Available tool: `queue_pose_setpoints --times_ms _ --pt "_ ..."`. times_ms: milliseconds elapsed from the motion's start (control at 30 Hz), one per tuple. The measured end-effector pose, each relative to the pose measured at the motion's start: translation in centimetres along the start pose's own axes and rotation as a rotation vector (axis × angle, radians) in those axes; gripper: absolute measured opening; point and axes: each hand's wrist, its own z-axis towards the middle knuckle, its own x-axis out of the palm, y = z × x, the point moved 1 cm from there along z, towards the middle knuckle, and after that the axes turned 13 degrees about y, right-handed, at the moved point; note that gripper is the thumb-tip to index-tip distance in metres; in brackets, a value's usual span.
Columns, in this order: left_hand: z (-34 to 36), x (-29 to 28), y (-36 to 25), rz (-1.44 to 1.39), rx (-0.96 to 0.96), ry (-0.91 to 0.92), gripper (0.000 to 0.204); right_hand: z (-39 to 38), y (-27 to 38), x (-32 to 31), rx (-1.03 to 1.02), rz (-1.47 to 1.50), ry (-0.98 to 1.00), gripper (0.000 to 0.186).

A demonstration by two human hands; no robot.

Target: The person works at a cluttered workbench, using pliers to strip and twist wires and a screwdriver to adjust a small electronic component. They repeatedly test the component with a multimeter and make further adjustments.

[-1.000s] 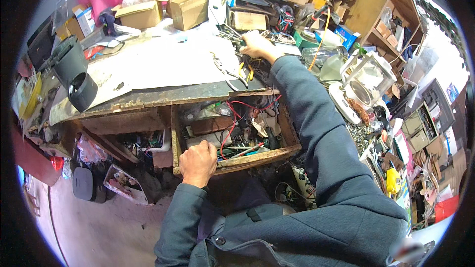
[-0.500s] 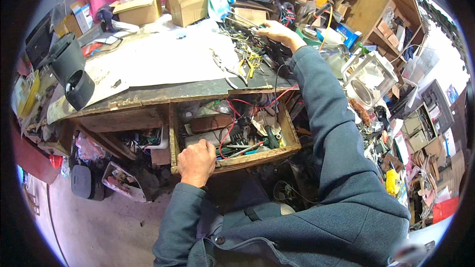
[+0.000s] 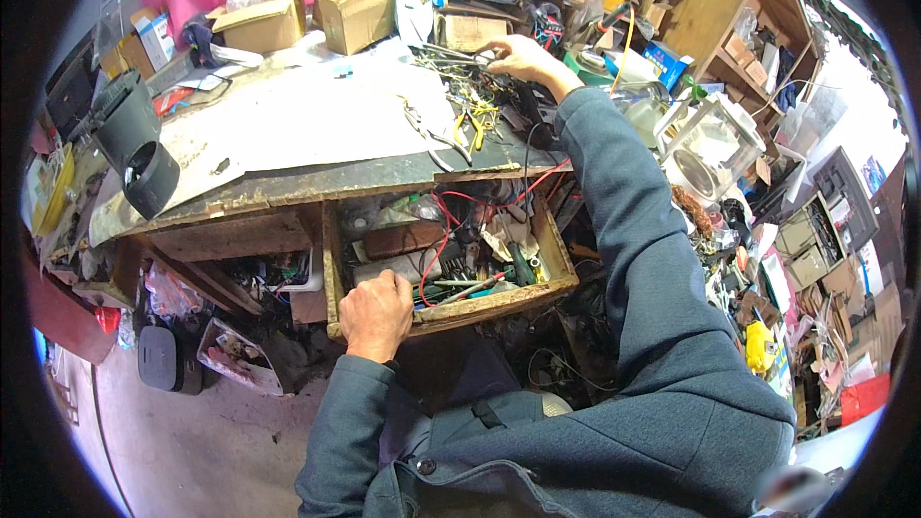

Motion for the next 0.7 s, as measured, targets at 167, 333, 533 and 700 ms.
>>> queue_pose_setpoints --times_ms 167,333,533,700 --pt "0.1 0.3 0.2 -0.010 0.002 -0.016 0.034 -0.1 1.8 1.5 -0.027 -0.100 0.066 0.058" --pt "0.1 0.2 0.1 0.025 0.021 -0.014 0.034 0.9 2.5 1.9 -0.025 -0.228 0.149 0.048" --pt "-0.2 -0.3 -0.2 0.036 0.025 -0.033 0.033 1.7 3.8 3.1 0.190 -0.559 -0.044 0.030" --pt "-0.1 -0.2 0.0 0.042 0.031 -0.030 0.033 1.2 4.3 3.7 0.123 -0.558 -0.122 0.020"
